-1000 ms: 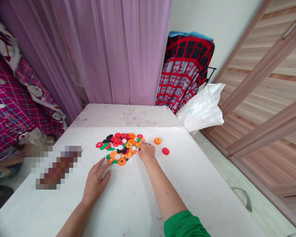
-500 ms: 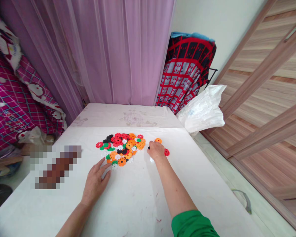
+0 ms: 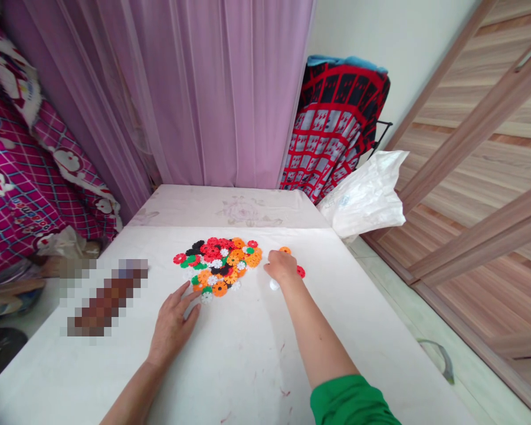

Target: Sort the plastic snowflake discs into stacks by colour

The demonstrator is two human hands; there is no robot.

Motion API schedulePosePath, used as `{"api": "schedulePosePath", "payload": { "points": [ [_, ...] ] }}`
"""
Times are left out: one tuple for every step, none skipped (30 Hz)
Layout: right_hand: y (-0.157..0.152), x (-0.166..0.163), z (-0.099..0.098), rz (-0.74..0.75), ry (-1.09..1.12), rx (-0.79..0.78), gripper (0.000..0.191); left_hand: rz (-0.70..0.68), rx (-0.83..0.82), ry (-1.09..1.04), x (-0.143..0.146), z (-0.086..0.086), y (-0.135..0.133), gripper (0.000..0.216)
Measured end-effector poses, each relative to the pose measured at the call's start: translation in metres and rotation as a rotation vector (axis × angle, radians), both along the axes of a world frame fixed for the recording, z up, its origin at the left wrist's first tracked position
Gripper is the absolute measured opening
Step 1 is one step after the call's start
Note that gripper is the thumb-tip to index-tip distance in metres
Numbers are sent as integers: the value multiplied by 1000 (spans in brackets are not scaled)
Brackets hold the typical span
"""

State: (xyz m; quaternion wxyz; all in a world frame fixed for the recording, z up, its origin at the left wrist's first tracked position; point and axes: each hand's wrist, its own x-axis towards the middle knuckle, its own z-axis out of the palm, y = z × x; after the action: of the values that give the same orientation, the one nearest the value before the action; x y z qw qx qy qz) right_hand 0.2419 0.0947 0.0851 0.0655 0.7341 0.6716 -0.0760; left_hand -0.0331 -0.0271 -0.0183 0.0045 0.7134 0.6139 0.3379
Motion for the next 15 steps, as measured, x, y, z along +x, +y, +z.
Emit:
{"api": "schedulePosePath", "payload": {
  "points": [
    [0,-4,-7,-1,-14,-18,27,6,-3,0,0,1,0,29],
    [0,-7,-13,-3,-20,-22,28,10,-5,1,0,2,0,29],
    [1,-9,-16,-4,-20,-22,28,11,-7,4,1,3,-1,29],
    [2,-10,-17,-2,-16,-21,29,9,-6,6,1,3,0,29],
    [3,-10,-17,2,-11,-23,28,8,-3,8,1,4,0,29],
    [3,-10,-16,7,-4,-25,28,7,1,10,1,5,0,29],
    [3,-10,-14,12,4,-26,28,7,4,11,1,5,0,29],
    [2,-10,-12,17,12,-25,28,6,6,12,1,5,1,29],
    [-1,-12,-11,22,21,-25,28,5,6,12,1,5,1,29],
    [-6,-14,-10,35,30,-17,27,2,6,13,1,4,1,29],
    [-12,-17,-9,60,35,-6,27,-3,6,13,1,4,1,29],
    [-18,-20,-10,98,36,3,27,-6,7,12,1,3,1,29],
    [-25,-24,-11,144,37,13,26,-8,10,13,1,3,1,29],
    [-32,-28,-12,193,40,26,27,-7,12,13,1,2,1,29],
    [-38,-31,-12,232,47,43,27,-5,13,15,1,2,1,29]
  ]
}}
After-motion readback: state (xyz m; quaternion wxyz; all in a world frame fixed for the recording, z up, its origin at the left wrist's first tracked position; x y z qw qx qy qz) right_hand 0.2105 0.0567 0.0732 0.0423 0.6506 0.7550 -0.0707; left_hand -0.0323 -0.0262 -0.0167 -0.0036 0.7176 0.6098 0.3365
